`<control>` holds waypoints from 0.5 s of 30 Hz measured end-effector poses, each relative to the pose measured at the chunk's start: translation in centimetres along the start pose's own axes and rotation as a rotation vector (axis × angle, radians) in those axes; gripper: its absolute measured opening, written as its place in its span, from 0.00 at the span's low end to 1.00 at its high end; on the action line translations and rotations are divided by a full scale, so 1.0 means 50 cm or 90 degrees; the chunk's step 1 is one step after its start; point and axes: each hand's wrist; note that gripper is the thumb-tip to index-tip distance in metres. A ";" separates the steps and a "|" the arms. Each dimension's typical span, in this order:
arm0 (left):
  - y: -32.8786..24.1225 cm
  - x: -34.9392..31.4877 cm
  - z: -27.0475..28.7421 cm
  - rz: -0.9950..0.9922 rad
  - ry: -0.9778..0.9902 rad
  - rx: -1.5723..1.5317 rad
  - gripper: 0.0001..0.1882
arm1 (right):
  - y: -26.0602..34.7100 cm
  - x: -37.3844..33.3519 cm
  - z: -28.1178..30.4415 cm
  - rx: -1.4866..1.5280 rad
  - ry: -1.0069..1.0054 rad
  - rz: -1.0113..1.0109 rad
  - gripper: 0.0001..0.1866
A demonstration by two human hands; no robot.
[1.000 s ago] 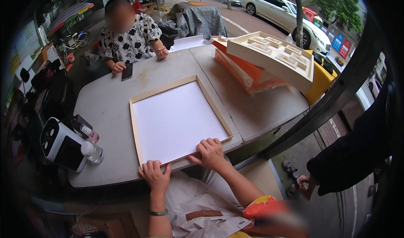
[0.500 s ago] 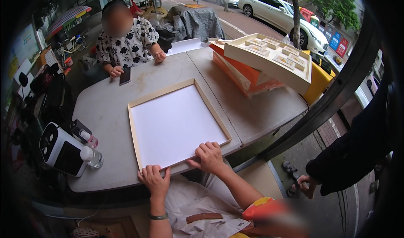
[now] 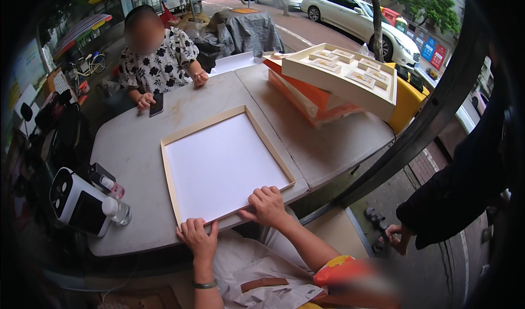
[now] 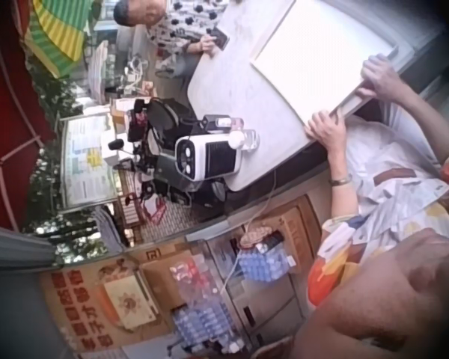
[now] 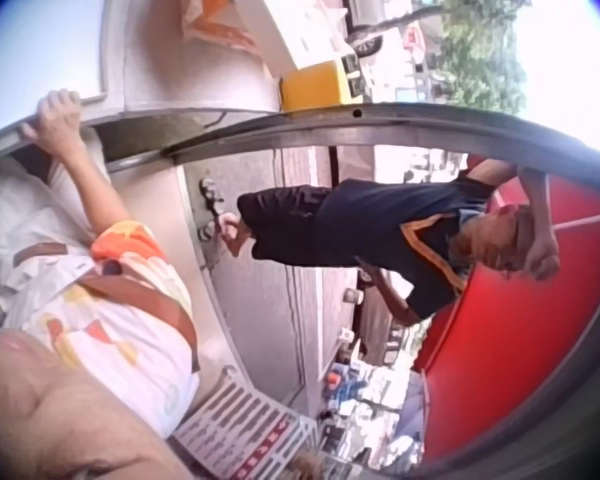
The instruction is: The person assembles a wooden picture frame by placing a white backing sheet inside the frame and securing it. They then insert a floral-patterned artwork into the frame and close it with a decorative lid.
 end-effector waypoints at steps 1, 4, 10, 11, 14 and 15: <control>0.003 -0.002 -0.003 0.001 0.000 0.003 0.19 | 0.000 -0.001 0.000 -0.001 0.004 -0.001 0.23; 0.006 -0.003 -0.006 0.002 0.001 0.000 0.19 | 0.000 -0.001 0.001 -0.002 0.012 -0.002 0.23; 0.007 -0.003 -0.005 -0.002 0.000 0.002 0.19 | 0.001 0.002 0.005 -0.004 0.010 0.002 0.23; 0.007 -0.003 -0.005 -0.002 0.001 0.000 0.19 | 0.001 0.002 0.004 -0.005 0.008 0.003 0.23; 0.002 0.001 0.001 -0.009 -0.001 -0.006 0.18 | 0.002 0.002 0.005 -0.007 0.011 0.003 0.23; 0.002 0.000 0.001 -0.008 0.000 -0.006 0.19 | 0.002 0.002 0.005 -0.008 0.014 0.003 0.23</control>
Point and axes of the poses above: each hand's wrist, its own x-axis towards the middle knuckle, its own z-axis out of the back of the hand, y = z × x, and after that the axes turned 5 degrees about -y, right-handed
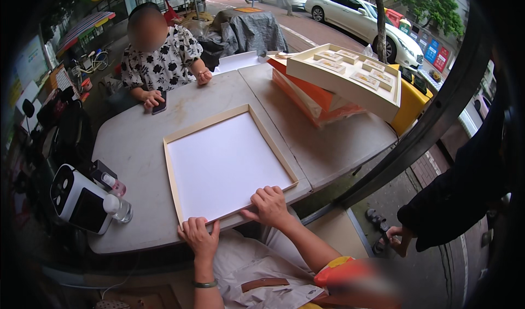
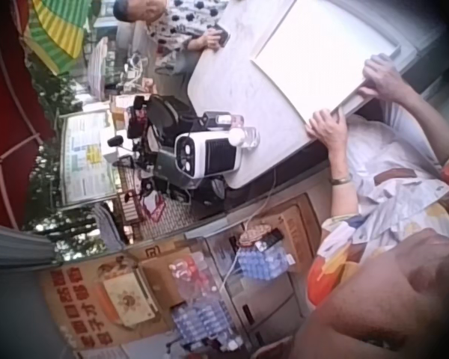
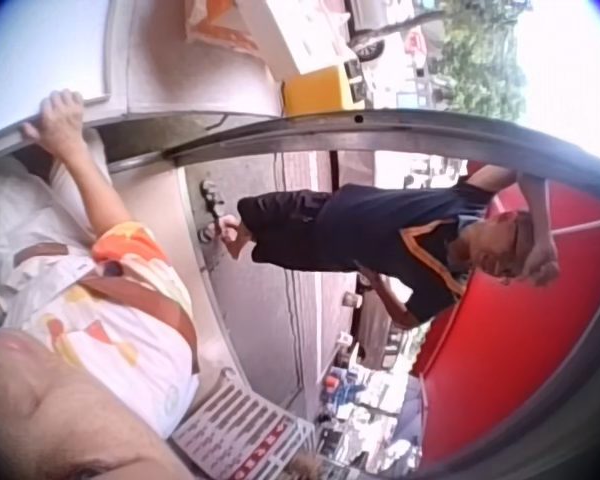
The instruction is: The person assembles a wooden picture frame by placing a white backing sheet inside the frame and securing it. They then insert a floral-patterned artwork into the frame and close it with a decorative lid.
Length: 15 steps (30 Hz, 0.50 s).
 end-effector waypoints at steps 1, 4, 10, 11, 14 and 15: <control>0.000 0.000 0.000 0.000 0.000 -0.001 0.19 | -0.001 -0.001 -0.002 0.004 -0.001 -0.002 0.23; 0.004 -0.003 -0.005 0.005 0.000 0.005 0.19 | -0.003 -0.005 -0.007 0.010 -0.002 -0.006 0.23; 0.003 -0.003 -0.006 0.000 -0.008 0.007 0.19 | -0.003 0.000 -0.002 0.000 -0.001 0.000 0.23; 0.002 -0.002 -0.005 -0.005 -0.012 0.006 0.19 | -0.003 -0.001 -0.002 -0.001 -0.003 -0.001 0.23; 0.002 -0.003 -0.005 0.002 -0.011 0.004 0.19 | -0.003 -0.003 -0.004 -0.002 -0.006 -0.001 0.23; 0.001 -0.002 -0.005 0.000 -0.011 0.003 0.19 | -0.003 -0.003 -0.004 -0.001 -0.007 0.000 0.23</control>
Point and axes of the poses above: each hand's wrist, its own x-axis towards the middle knuckle, its own z-axis out of the back of the hand, y = z × x, and after that the axes turned 5 degrees about -y, right-handed
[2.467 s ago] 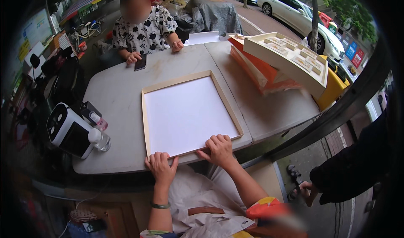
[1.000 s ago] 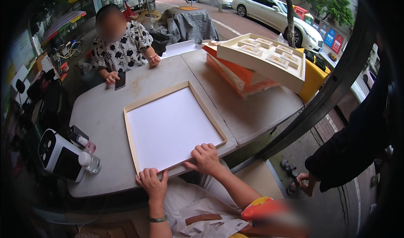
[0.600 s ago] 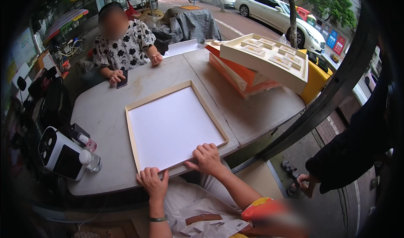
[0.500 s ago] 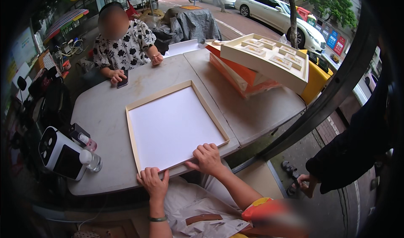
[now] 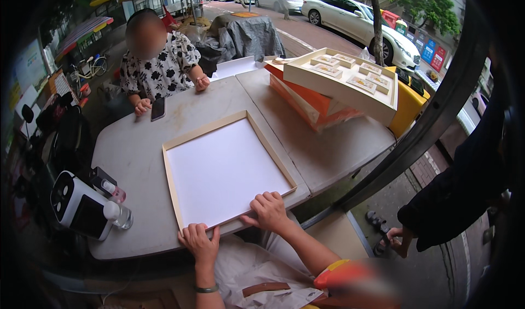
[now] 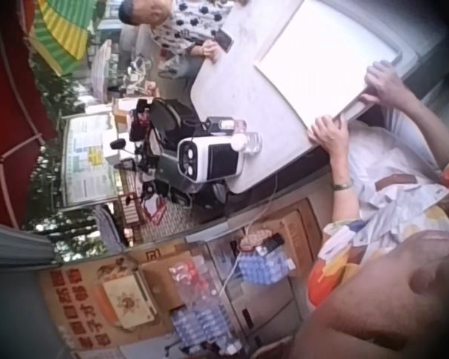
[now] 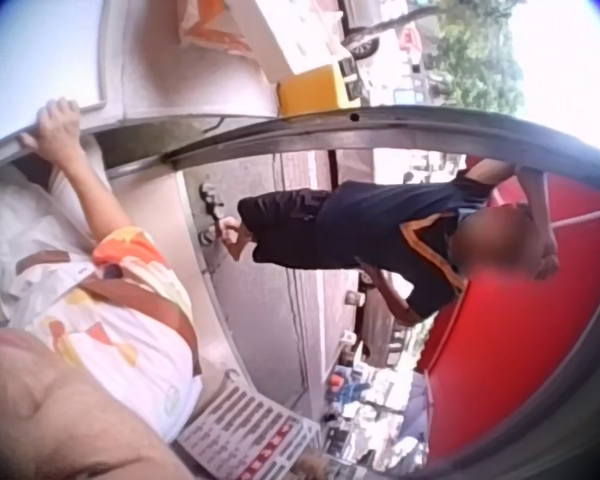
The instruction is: The person assembles a wooden picture frame by placing a white backing sheet inside the frame and securing it. They then insert a floral-patterned artwork into the frame and close it with a decorative lid.
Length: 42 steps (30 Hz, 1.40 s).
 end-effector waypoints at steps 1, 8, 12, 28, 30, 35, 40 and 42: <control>0.000 -0.001 0.001 0.000 0.000 -0.001 0.19 | 0.001 0.000 0.000 0.000 -0.002 0.000 0.23; 0.004 -0.003 -0.003 0.010 0.014 0.004 0.19 | 0.002 0.002 0.002 0.003 -0.005 0.000 0.23; -0.002 0.002 0.004 0.003 0.012 -0.003 0.19 | 0.000 -0.002 -0.001 0.007 0.009 -0.008 0.22; -0.020 0.018 0.039 0.021 0.079 0.034 0.18 | -0.001 0.004 0.003 0.017 -0.013 0.010 0.23; -0.029 0.022 0.046 0.035 0.083 0.046 0.17 | -0.001 0.004 0.003 0.017 -0.014 0.010 0.23; -0.034 0.023 0.041 0.052 0.078 0.022 0.16 | 0.000 0.005 0.004 0.019 -0.023 0.010 0.23; -0.030 0.019 0.036 0.073 0.091 -0.032 0.15 | -0.001 0.002 0.000 0.023 -0.026 0.009 0.23; -0.024 0.014 0.024 0.069 0.088 -0.035 0.15 | -0.002 0.001 0.001 0.020 -0.023 0.008 0.23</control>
Point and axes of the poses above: each hand's wrist, its own x-axis towards the middle knuckle, its own z-axis out of the back of the hand, y = z × x, and after that the axes turned 5 degrees about -y, right-handed
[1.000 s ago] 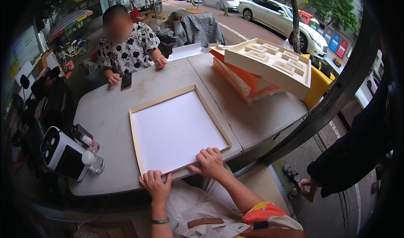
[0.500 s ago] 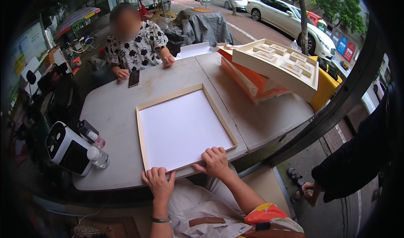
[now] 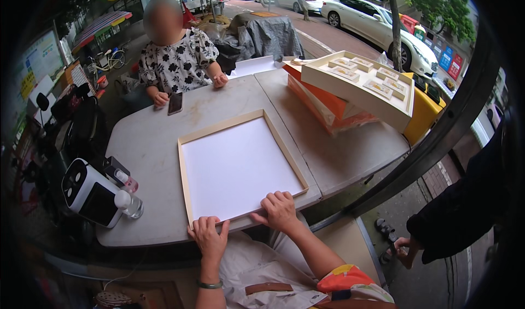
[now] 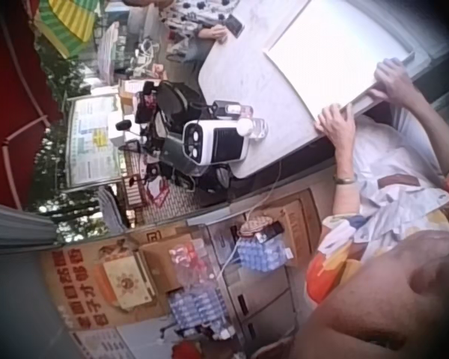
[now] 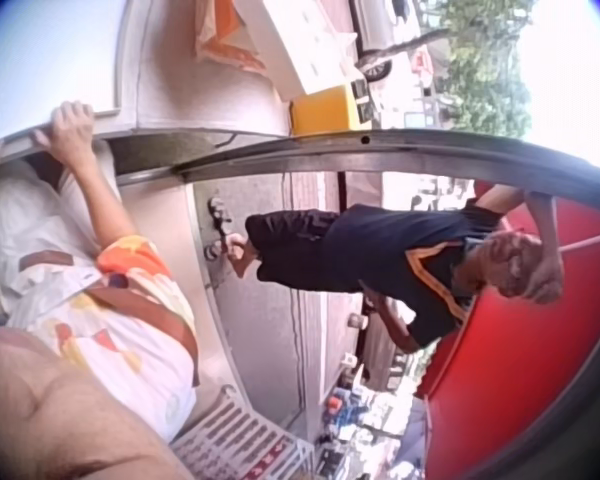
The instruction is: The person assembles a wooden picture frame by placing a white backing sheet inside the frame and securing it. They then insert a floral-patterned artwork into the frame and close it with a decorative lid.
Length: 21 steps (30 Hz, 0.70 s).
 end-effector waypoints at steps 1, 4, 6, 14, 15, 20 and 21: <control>0.004 -0.003 -0.005 -0.003 -0.006 0.006 0.15 | 0.001 0.001 0.000 0.001 -0.001 0.001 0.23; 0.007 -0.005 -0.013 -0.010 -0.021 0.026 0.15 | 0.001 0.002 0.000 0.001 -0.001 0.003 0.23; 0.007 -0.006 -0.016 -0.011 -0.023 0.032 0.16 | 0.001 0.002 -0.001 0.000 0.001 0.003 0.23; 0.004 -0.008 -0.012 0.003 -0.012 0.020 0.16 | 0.002 0.004 0.001 -0.009 0.002 0.003 0.23; 0.005 -0.008 -0.012 0.006 -0.007 0.021 0.16 | 0.003 0.004 0.001 -0.011 0.000 0.005 0.23; 0.007 -0.007 -0.009 -0.004 0.010 0.033 0.16 | 0.003 0.003 0.000 -0.005 0.004 0.005 0.23; 0.008 -0.008 -0.009 -0.006 0.009 0.032 0.16 | 0.002 0.002 -0.001 -0.005 0.005 0.006 0.23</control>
Point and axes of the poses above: each hand's wrist, its own x-axis towards the middle knuckle, its own z-axis out of the back of the hand, y = z × x, and after that the axes turned 5 degrees about -y, right-handed
